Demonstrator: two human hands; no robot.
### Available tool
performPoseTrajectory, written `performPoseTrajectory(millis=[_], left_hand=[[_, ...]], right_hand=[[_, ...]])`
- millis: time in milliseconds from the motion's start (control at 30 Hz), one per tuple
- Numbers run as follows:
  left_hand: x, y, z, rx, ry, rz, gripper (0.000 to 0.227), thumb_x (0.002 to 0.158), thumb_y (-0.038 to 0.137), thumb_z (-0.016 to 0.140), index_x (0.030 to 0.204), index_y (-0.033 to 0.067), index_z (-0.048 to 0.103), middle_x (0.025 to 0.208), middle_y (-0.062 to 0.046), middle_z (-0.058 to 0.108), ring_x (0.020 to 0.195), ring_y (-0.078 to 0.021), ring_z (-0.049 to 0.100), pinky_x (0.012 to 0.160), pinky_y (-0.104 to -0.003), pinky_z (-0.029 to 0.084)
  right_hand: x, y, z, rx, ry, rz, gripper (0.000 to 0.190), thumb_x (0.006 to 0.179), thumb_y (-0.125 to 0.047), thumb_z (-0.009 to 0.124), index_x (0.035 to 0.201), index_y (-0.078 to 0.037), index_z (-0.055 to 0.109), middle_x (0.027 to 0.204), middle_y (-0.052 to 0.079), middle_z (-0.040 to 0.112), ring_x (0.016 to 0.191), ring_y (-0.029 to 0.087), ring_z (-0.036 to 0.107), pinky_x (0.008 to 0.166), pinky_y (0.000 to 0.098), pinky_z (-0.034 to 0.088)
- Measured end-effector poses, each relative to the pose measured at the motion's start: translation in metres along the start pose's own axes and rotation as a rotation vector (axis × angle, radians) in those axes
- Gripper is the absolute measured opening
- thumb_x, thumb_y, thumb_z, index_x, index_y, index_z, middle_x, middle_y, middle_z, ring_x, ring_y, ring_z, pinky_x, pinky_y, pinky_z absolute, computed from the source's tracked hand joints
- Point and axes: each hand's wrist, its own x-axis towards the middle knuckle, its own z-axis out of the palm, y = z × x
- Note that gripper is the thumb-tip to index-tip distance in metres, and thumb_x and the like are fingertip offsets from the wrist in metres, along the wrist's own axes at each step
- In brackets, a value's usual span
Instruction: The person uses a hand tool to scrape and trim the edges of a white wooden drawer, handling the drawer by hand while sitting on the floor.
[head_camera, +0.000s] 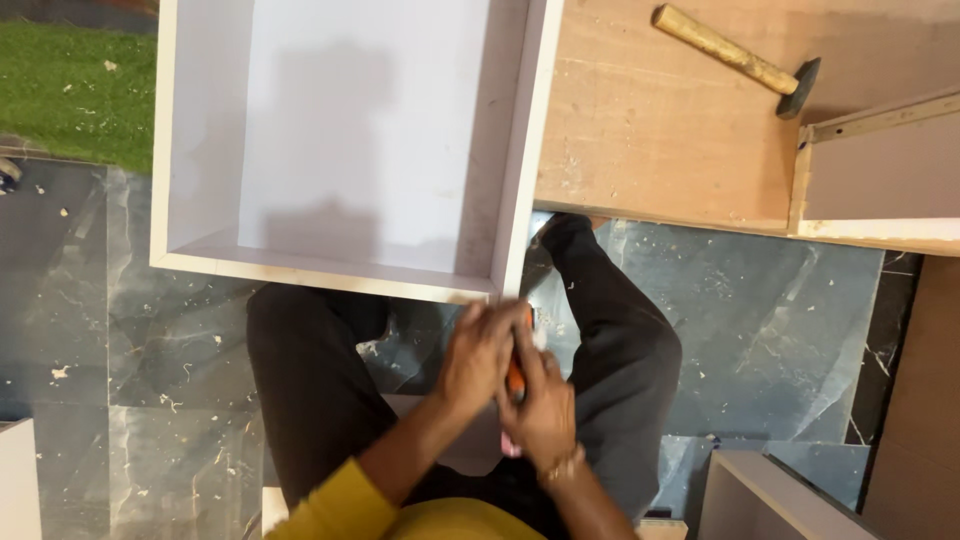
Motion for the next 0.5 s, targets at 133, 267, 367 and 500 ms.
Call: performPoseTrajectory(millis=[133,267,367,500], left_hand=[[0.014,-0.003,0.003,-0.034,-0.06,-0.055,0.038,0.085,-0.01,0.063,0.123,-0.0024,0.064,0.107,-0.015,0.074,0.091,-0.0263,0.069,0.09,-0.04,0.051],[0.111,-0.053,0.027,0.065,-0.088,-0.1,0.032,0.09,-0.002,0.062,0.121,0.0074,0.067,0.087,-0.013,0.07,0.086,-0.0314,0.063,0.081,-0.043,0.053],[0.187,-0.083,0.04,0.102,-0.011,-0.086,0.036,0.089,-0.001,0.063,0.123,0.0107,0.069,0.094,-0.021,0.065,0.086,-0.0336,0.062,0.075,-0.045,0.054],[0.249,-0.1,0.046,0.085,-0.05,-0.11,0.038,0.094,0.003,0.066,0.13,0.0143,0.067,0.105,-0.012,0.074,0.101,-0.0282,0.068,0.091,-0.039,0.059]], right_hand=[[0.011,0.001,-0.001,0.004,-0.011,0.012,0.08,0.082,-0.02,0.074,0.154,-0.003,0.042,0.087,0.025,0.067,0.071,0.038,0.068,0.063,0.0447,0.056],[0.116,0.018,-0.01,0.029,0.069,-0.105,0.077,0.087,-0.019,0.071,0.156,-0.003,0.041,0.092,0.023,0.071,0.075,0.038,0.07,0.069,0.0453,0.058],[0.195,0.018,-0.021,0.059,0.089,-0.099,0.073,0.093,-0.022,0.07,0.158,-0.007,0.039,0.106,0.024,0.076,0.088,0.038,0.075,0.08,0.0458,0.06],[0.238,0.015,-0.031,0.077,0.063,-0.074,0.074,0.094,-0.019,0.069,0.16,-0.015,0.036,0.115,0.02,0.078,0.099,0.038,0.075,0.09,0.0453,0.06]])
